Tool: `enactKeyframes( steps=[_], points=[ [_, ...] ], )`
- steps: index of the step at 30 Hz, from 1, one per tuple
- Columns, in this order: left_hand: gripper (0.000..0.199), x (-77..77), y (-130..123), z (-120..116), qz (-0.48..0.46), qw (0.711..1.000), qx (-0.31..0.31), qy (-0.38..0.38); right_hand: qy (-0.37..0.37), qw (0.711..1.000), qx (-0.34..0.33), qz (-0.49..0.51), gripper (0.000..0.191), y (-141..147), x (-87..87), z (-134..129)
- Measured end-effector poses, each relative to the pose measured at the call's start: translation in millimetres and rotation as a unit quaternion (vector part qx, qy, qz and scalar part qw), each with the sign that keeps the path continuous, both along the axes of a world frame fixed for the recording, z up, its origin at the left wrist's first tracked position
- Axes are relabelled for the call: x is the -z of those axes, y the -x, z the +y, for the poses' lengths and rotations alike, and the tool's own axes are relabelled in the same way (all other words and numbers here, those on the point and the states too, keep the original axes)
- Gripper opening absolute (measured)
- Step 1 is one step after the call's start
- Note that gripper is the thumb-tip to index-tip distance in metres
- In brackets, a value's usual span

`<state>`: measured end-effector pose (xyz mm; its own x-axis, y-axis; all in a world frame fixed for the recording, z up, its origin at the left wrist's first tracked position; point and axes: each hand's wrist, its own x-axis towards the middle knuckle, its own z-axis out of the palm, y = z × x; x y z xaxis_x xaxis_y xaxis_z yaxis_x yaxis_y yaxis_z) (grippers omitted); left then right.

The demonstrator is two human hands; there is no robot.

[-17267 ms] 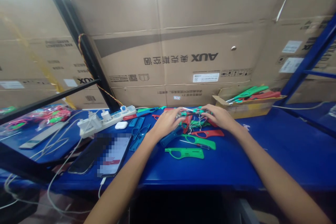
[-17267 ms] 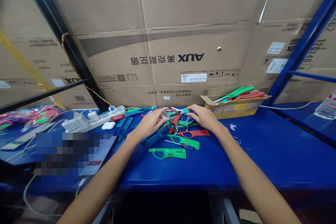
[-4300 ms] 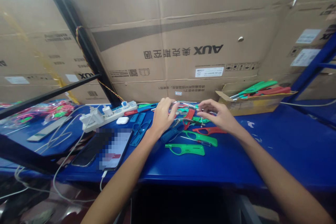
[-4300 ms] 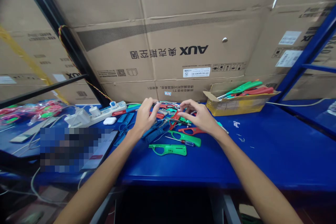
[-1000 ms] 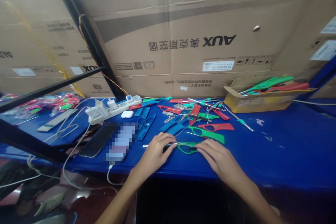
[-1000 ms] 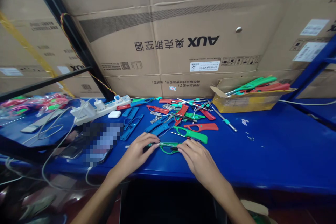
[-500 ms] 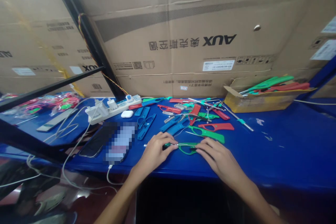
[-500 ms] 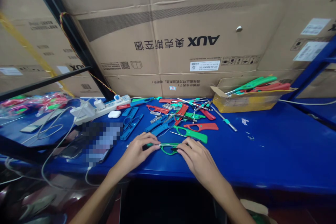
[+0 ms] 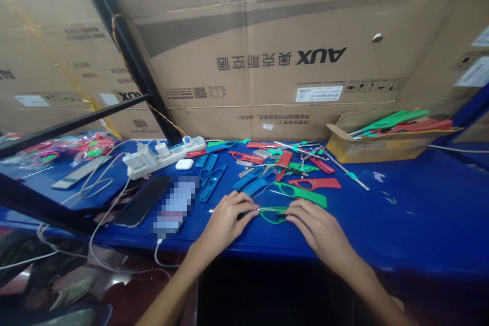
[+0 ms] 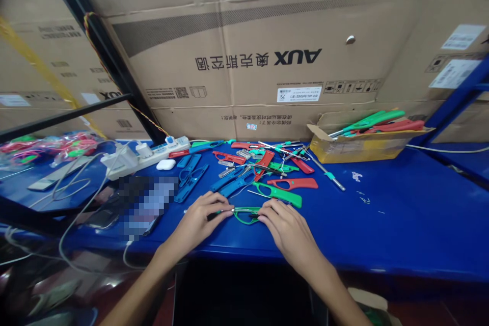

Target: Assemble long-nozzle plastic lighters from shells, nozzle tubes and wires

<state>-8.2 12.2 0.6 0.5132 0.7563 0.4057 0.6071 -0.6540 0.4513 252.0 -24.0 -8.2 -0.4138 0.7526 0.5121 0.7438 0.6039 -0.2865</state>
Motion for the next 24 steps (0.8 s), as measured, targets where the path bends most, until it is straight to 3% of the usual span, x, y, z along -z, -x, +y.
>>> enactKeyframes(
  steps=[16, 24],
  points=[
    [0.011, 0.4, 0.9, 1.0, -0.004, 0.999, -0.009, 0.041, 0.094, 0.993, -0.004, 0.070, 0.015, -3.7, -2.1, -0.9],
    [0.009, 1.3, 0.3, 1.4, -0.007, 0.999, -0.009, 0.037, 0.068, 0.995, -0.014, 0.072, 0.021, -3.7, 0.8, -2.5]
  ],
)
